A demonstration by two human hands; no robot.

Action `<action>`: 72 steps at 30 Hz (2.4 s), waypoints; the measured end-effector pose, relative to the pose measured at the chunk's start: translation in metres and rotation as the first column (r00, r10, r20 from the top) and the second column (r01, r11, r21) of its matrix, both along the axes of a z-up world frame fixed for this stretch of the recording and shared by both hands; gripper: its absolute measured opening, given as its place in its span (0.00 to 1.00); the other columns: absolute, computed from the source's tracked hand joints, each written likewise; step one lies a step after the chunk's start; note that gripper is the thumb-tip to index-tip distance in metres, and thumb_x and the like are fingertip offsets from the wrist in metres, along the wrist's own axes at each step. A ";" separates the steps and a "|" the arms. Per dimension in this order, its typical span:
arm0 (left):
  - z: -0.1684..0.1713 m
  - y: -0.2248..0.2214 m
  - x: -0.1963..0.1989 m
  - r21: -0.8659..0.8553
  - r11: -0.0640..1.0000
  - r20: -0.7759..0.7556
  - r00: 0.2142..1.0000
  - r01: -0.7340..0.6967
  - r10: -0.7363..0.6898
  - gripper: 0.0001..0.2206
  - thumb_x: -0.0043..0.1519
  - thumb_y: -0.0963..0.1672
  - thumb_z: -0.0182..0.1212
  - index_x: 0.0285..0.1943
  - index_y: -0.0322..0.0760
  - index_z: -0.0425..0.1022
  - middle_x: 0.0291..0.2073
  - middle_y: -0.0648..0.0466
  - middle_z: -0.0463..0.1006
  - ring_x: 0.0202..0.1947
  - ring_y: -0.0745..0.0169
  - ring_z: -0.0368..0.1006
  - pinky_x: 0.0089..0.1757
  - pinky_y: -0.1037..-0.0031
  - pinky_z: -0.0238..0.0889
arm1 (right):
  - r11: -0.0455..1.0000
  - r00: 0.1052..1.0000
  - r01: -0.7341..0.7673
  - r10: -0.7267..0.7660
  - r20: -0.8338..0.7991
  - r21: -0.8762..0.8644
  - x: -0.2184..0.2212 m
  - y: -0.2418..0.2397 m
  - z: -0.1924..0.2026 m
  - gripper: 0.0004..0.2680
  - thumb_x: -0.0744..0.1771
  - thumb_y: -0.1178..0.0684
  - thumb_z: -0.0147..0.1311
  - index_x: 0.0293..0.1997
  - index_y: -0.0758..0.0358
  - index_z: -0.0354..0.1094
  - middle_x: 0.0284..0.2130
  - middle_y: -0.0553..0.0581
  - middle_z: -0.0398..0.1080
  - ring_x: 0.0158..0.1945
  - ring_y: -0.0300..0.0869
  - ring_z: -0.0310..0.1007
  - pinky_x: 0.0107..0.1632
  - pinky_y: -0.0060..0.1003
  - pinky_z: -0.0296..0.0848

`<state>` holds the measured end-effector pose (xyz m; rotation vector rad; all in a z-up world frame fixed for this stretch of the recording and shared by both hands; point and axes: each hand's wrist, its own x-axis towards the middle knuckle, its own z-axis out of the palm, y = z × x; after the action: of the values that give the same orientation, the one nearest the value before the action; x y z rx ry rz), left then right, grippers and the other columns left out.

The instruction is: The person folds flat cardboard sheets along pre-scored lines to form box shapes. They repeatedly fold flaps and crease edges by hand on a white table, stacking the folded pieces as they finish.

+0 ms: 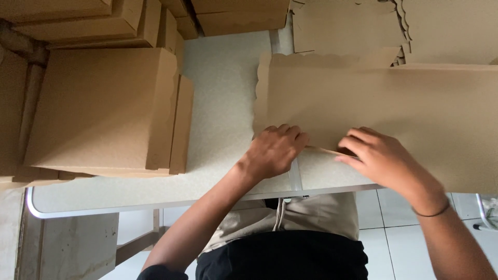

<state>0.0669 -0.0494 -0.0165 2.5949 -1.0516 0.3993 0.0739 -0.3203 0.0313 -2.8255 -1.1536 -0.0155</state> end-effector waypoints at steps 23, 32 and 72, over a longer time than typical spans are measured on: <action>-0.011 -0.037 0.038 -0.056 0.988 -0.152 0.976 0.147 -0.154 0.16 0.73 0.51 0.42 0.44 0.37 0.65 0.18 0.48 0.74 0.16 0.39 0.69 0.21 0.51 0.62 | 0.883 0.785 0.407 -0.208 -0.583 0.233 0.033 -0.028 -0.011 0.09 0.63 0.48 0.66 0.42 0.57 0.80 0.30 0.47 0.80 0.33 0.34 0.75 0.41 0.29 0.73; 0.006 -0.045 -0.011 0.084 0.991 0.377 0.918 0.100 -0.124 0.16 0.69 0.46 0.52 0.63 0.37 0.71 0.52 0.39 0.76 0.65 0.34 0.68 0.65 0.34 0.50 | 0.905 0.831 0.332 -0.148 -0.536 0.266 0.034 -0.031 -0.019 0.07 0.63 0.50 0.67 0.38 0.58 0.78 0.28 0.57 0.79 0.31 0.49 0.79 0.33 0.43 0.76; -0.008 -0.095 0.030 0.376 0.919 0.189 0.962 0.117 -0.199 0.39 0.68 0.68 0.31 0.83 0.52 0.43 0.81 0.65 0.45 0.80 0.65 0.43 0.70 0.49 0.37 | 0.718 0.803 0.579 -0.420 -0.424 0.386 -0.001 -0.072 0.000 0.17 0.63 0.56 0.66 0.58 0.62 0.71 0.49 0.56 0.75 0.40 0.42 0.74 0.51 0.35 0.75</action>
<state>0.0964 -0.1449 -0.0246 2.7982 -1.5333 0.5086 0.0726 -0.3927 0.0312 -2.4444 -0.2190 0.0761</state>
